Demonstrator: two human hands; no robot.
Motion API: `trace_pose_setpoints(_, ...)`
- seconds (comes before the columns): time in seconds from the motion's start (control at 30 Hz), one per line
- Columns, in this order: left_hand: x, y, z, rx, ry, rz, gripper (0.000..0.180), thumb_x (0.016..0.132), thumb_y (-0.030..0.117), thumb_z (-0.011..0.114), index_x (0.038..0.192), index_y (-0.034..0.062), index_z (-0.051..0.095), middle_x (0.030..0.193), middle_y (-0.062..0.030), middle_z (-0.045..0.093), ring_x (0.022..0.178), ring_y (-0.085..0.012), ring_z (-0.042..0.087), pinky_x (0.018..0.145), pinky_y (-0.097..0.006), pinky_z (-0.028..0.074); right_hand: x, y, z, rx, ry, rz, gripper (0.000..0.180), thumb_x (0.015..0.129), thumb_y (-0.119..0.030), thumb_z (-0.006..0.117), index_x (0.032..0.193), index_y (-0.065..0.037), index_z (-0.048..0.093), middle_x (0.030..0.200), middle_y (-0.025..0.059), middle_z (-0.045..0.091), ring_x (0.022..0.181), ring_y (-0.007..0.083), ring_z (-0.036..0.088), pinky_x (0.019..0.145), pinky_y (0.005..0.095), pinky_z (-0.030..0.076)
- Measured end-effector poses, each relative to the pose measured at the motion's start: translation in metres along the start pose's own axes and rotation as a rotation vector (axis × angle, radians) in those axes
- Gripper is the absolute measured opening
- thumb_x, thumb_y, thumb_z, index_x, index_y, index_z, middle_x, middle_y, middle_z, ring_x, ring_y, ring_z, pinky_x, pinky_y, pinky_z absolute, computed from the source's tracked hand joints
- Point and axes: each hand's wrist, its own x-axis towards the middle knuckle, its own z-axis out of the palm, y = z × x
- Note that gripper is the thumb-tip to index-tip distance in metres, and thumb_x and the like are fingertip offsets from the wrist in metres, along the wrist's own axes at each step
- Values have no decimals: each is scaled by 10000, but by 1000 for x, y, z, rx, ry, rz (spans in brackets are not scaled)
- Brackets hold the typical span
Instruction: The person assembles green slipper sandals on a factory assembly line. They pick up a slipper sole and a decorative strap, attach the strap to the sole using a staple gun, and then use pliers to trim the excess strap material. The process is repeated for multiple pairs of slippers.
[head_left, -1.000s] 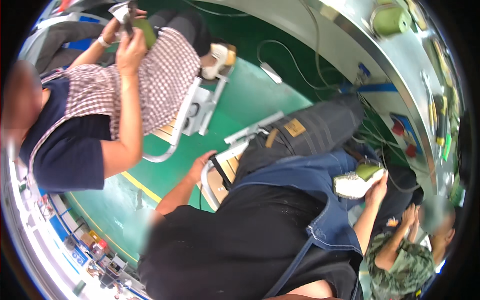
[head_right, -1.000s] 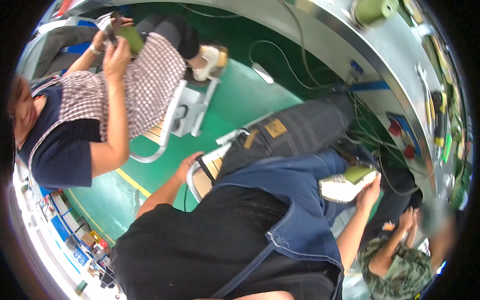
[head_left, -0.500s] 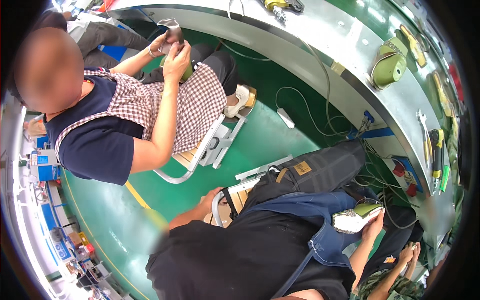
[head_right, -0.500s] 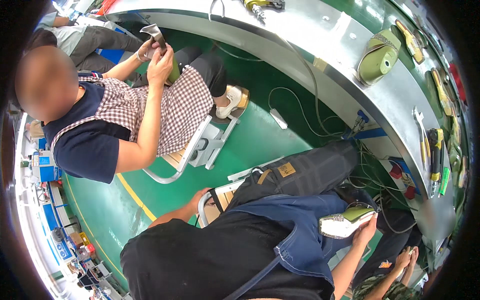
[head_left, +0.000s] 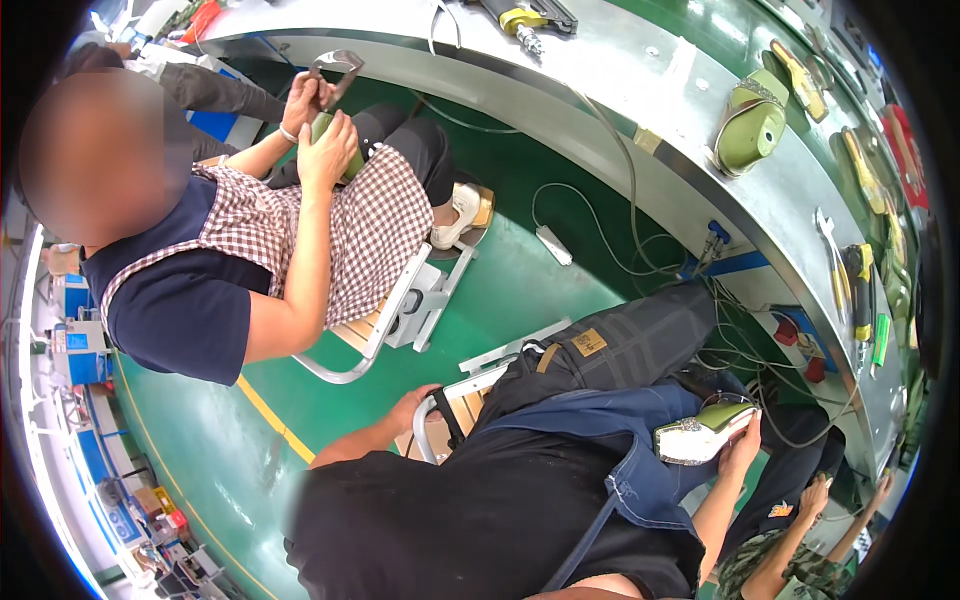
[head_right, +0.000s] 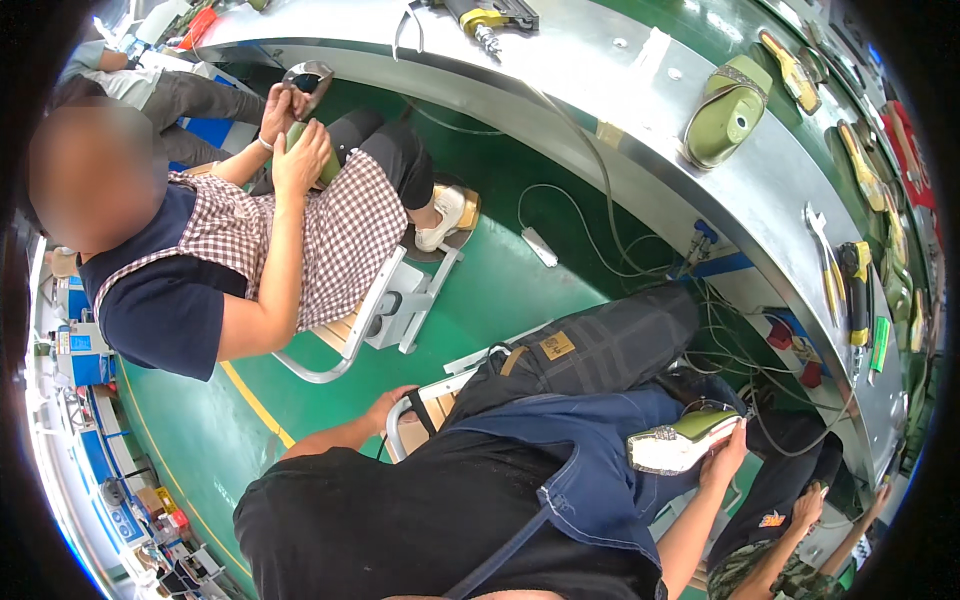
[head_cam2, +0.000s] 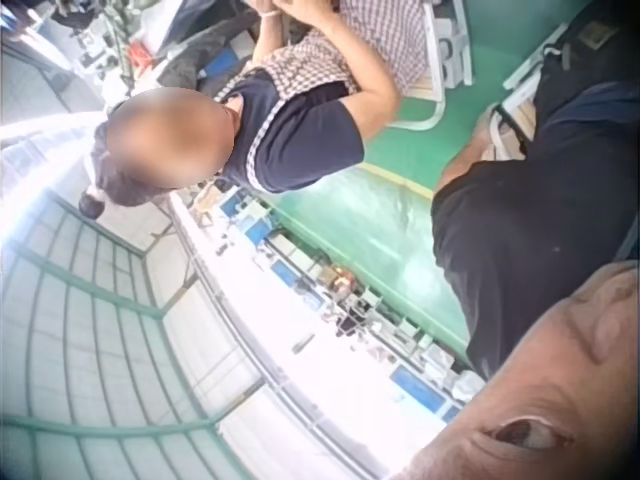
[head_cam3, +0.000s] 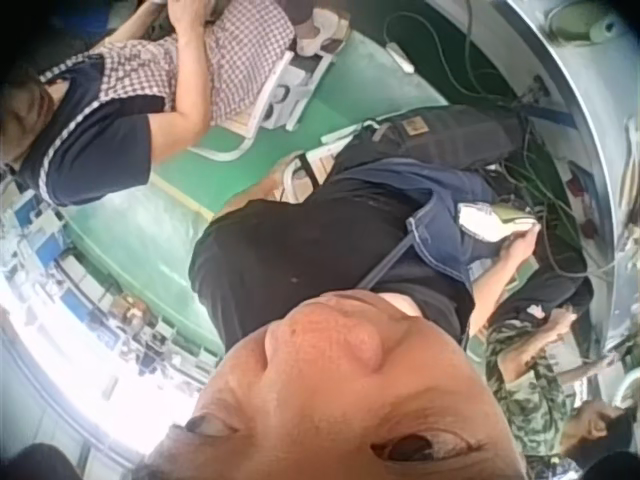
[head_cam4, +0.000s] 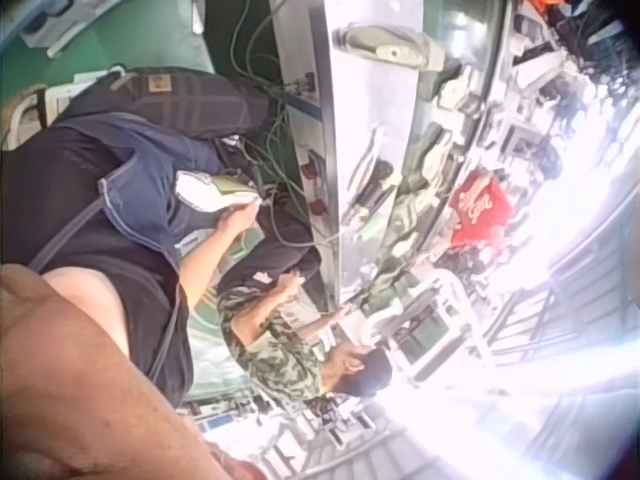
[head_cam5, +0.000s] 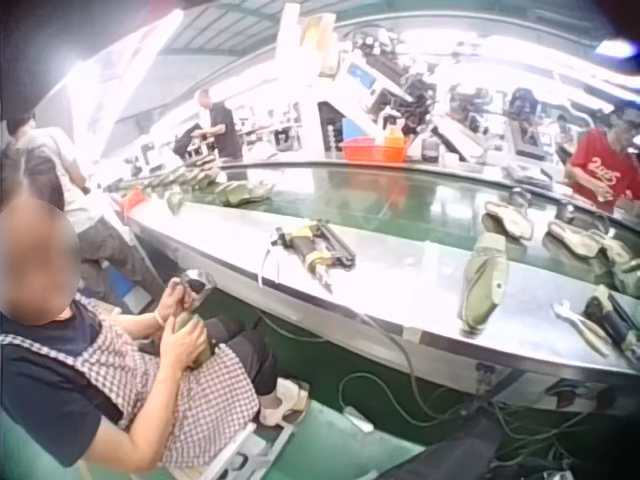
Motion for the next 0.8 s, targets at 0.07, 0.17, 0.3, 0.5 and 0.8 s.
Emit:
trace_pose_setpoints(0.07,6,-11,-23,174,-78,-41,753,779,159,854,1460,77,544,1147,-113,746,995,-260,736,904,-362,582,-4,1,0,0,1,9,288,1102,-348,552,1136,-79,649,1012,17,708,914,134,685,801,305,544)
trace_pose_setpoints(0.17,15,21,-49,438,-255,-128,768,764,207,842,1467,79,559,1169,-172,752,1036,-302,734,937,-403,572,-3,1,1,3,-34,-11,283,1100,-353,555,1096,-88,654,975,8,703,873,123,676,767,297,540)
trace_pose_setpoints(0.3,45,109,-74,1009,-285,-239,663,785,237,792,1401,63,620,1121,-203,760,1071,-336,731,965,-445,563,-5,2,12,-13,19,-53,242,1097,-322,553,994,-125,649,739,-55,607,606,61,555,534,234,402)
trace_pose_setpoints(0.5,114,367,35,589,3,403,521,917,199,737,1367,-27,605,1183,-199,753,1085,-288,742,963,-396,571,3,38,-16,-68,124,-164,454,1080,-293,552,1383,38,625,1250,97,712,1098,187,667,988,349,511)
trace_pose_setpoints(0.8,156,504,359,417,-695,570,673,959,238,752,1500,-63,489,1457,-216,600,1300,-264,615,1097,-377,488,-26,-17,33,-106,94,-56,475,1030,-232,646,1394,69,591,1161,130,713,1035,175,664,928,325,526)
